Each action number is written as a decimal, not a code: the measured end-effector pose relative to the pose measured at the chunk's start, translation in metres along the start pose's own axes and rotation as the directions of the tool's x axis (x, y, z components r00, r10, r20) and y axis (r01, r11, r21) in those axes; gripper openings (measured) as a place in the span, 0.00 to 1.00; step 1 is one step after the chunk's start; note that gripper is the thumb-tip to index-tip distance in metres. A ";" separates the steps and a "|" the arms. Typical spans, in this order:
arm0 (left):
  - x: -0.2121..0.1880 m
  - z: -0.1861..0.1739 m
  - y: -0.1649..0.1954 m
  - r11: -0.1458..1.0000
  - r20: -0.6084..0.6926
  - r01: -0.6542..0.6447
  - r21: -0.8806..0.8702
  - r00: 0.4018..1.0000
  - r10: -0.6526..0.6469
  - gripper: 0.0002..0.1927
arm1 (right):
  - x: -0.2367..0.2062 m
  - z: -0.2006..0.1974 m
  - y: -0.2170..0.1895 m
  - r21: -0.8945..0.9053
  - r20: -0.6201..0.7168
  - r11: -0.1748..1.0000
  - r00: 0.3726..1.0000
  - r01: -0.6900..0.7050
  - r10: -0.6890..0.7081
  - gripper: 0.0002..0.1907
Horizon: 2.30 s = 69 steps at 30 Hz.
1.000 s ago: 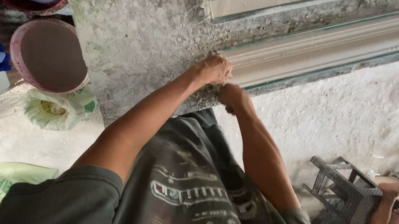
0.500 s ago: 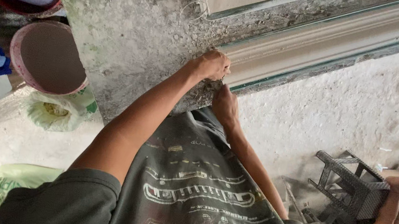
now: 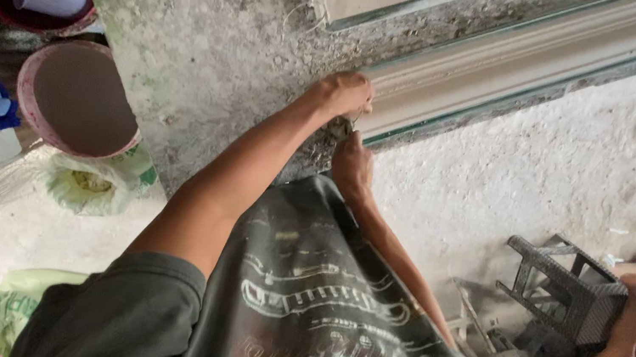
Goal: The person smooths long plaster cornice moldings laid on a workbench, running a small handheld scraper along their fluted faces while steadying each strip with the other hand. They reposition along the moldings, lift and flip pieces, and scrape edges and ends to remove excess plaster.
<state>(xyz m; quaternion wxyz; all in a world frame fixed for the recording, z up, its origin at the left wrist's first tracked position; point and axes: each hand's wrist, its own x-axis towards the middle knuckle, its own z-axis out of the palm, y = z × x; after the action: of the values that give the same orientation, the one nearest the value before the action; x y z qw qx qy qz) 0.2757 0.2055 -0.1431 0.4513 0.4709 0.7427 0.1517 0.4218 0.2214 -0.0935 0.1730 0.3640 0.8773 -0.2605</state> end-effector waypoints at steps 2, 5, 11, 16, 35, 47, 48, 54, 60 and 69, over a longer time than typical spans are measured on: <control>0.005 -0.003 -0.002 0.999 0.010 0.033 -0.038 0.999 -0.033 0.20 | 0.006 -0.002 -0.005 0.027 0.000 1.000 1.000 0.008 -0.008 0.12; 0.010 -0.008 -0.006 0.990 -0.174 -0.050 -0.134 0.984 0.027 0.16 | 0.030 -0.013 -0.016 0.049 0.081 0.993 0.991 0.106 -0.110 0.10; -0.014 0.002 -0.006 0.932 -0.366 -0.034 -0.360 0.924 -0.108 0.12 | 0.042 -0.024 -0.018 -0.120 0.354 0.993 0.935 0.019 0.025 0.14; -0.046 0.049 0.002 0.892 -0.700 -0.046 -0.450 0.638 -0.320 0.16 | 0.005 -0.021 0.004 0.022 0.140 0.974 0.964 0.224 -0.225 0.13; -0.054 0.084 -0.003 0.778 -0.536 0.011 -0.629 0.719 -0.443 0.12 | 0.027 -0.008 -0.030 0.185 0.101 0.956 0.972 -0.228 0.212 0.18; -0.059 0.077 0.002 0.782 -0.536 -0.013 -0.623 0.736 -0.414 0.18 | 0.033 -0.011 -0.008 -0.175 -0.046 0.918 0.928 0.357 -0.370 0.12; -0.059 0.077 0.003 0.785 -0.525 0.019 -0.620 0.733 -0.433 0.17 | 0.030 -0.011 -0.007 -0.075 -0.045 0.978 0.979 0.194 -0.198 0.14; -0.058 0.082 0.001 0.762 -0.443 0.046 -0.646 0.790 -0.423 0.13 | 0.031 -0.017 -0.023 0.140 0.118 0.987 0.991 -0.077 0.060 0.15; -0.055 0.082 0.001 0.753 -0.335 0.169 -0.636 0.819 -0.466 0.14 | 0.048 -0.023 -0.034 -0.035 0.297 0.997 0.952 -0.062 0.070 0.17; -0.064 0.078 0.001 0.719 -0.522 0.022 -0.695 0.673 -0.524 0.15 | 0.037 -0.025 -0.008 -0.231 0.257 0.943 0.950 0.241 -0.179 0.15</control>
<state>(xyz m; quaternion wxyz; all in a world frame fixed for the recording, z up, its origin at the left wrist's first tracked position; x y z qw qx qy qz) 0.3498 0.1374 -0.1516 0.2916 0.0716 0.8227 0.4826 0.3887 0.2514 -0.0890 0.2917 0.2089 0.9115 -0.2013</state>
